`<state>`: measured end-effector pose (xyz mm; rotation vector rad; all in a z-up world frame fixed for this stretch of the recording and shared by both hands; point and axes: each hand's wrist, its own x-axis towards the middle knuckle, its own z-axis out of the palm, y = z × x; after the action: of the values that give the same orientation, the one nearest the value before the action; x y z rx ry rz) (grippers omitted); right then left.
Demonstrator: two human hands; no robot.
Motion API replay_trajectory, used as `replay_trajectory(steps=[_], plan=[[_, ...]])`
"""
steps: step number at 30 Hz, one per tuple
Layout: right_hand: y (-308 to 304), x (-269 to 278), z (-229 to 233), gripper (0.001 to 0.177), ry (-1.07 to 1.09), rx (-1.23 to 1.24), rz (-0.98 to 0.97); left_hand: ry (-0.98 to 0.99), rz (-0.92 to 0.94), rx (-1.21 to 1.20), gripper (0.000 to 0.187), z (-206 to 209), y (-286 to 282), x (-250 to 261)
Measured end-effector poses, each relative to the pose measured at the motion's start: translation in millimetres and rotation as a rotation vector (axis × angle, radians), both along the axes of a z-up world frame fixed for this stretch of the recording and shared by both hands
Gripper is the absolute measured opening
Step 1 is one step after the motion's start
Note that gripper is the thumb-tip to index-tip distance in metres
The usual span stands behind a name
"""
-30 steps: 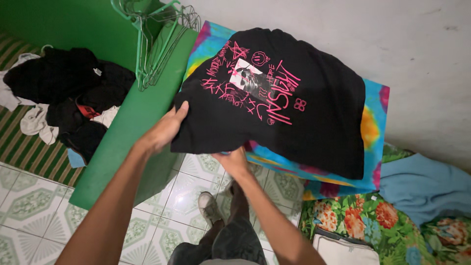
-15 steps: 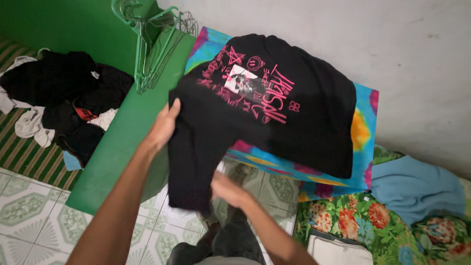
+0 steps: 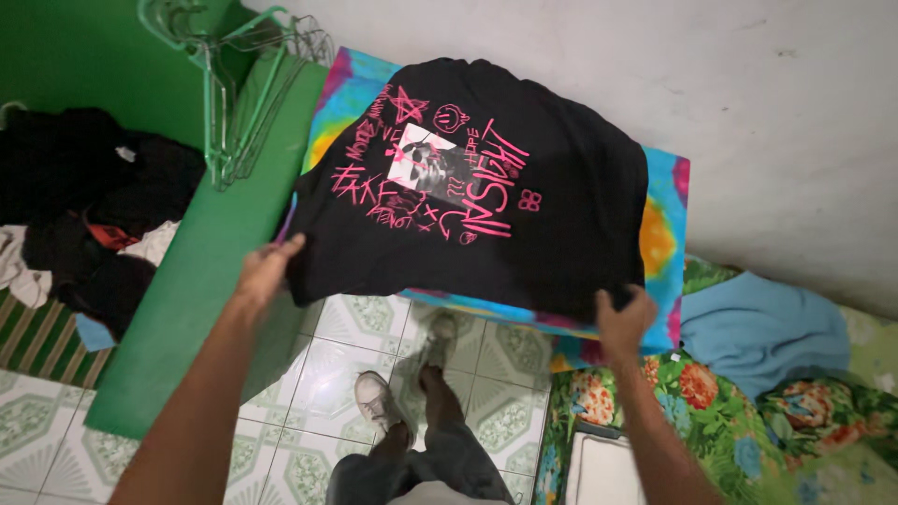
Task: The person folds a black t-shirt on a colorful cloth-covered surface. They smooth the shirt, fold the sleeves inward, fold the bottom up, and then fold the shirt in half. The folded shirt is placed on a nearby bed.
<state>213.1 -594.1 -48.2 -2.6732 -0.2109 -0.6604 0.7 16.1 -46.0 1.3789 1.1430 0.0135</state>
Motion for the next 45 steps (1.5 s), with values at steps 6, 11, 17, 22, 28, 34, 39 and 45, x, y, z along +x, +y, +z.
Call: replay_trajectory(steps=[6,11,17,22,28,34,39,45], plan=[[-66.6,65.2,-30.8,0.077,0.427,0.213,-0.189,-0.019,0.004,0.206,0.065,-4.3,21.2,70.5],[-85.9,95.4,-32.6,0.06,0.612,0.282,-0.182,0.002,0.04,0.493,0.051,-17.1,34.5,123.3],[-116.1,82.8,-25.1,0.042,0.494,-0.122,-0.185,-0.021,0.132,0.752,0.036,-21.4,50.9,132.2],[-104.6,112.4,-16.7,0.044,0.614,0.163,-0.077,0.008,0.042,0.806,0.034,-5.6,44.9,141.5],[-44.9,178.2,1.0,0.051,0.552,0.234,-0.072,0.003,-0.298,1.097,0.04,29.8,23.8,167.6],[-39.0,230.1,-20.7,0.047,0.549,0.288,-0.008,0.192,-0.364,0.978,0.044,36.9,16.9,192.7],[-41.5,231.7,-34.3,0.051,0.556,0.398,-0.199,0.184,-0.344,0.935,0.045,37.3,20.6,194.2],[2.8,213.3,47.3,0.041,0.934,0.759,0.002,0.059,-0.454,0.772,0.054,48.3,26.0,202.3]])
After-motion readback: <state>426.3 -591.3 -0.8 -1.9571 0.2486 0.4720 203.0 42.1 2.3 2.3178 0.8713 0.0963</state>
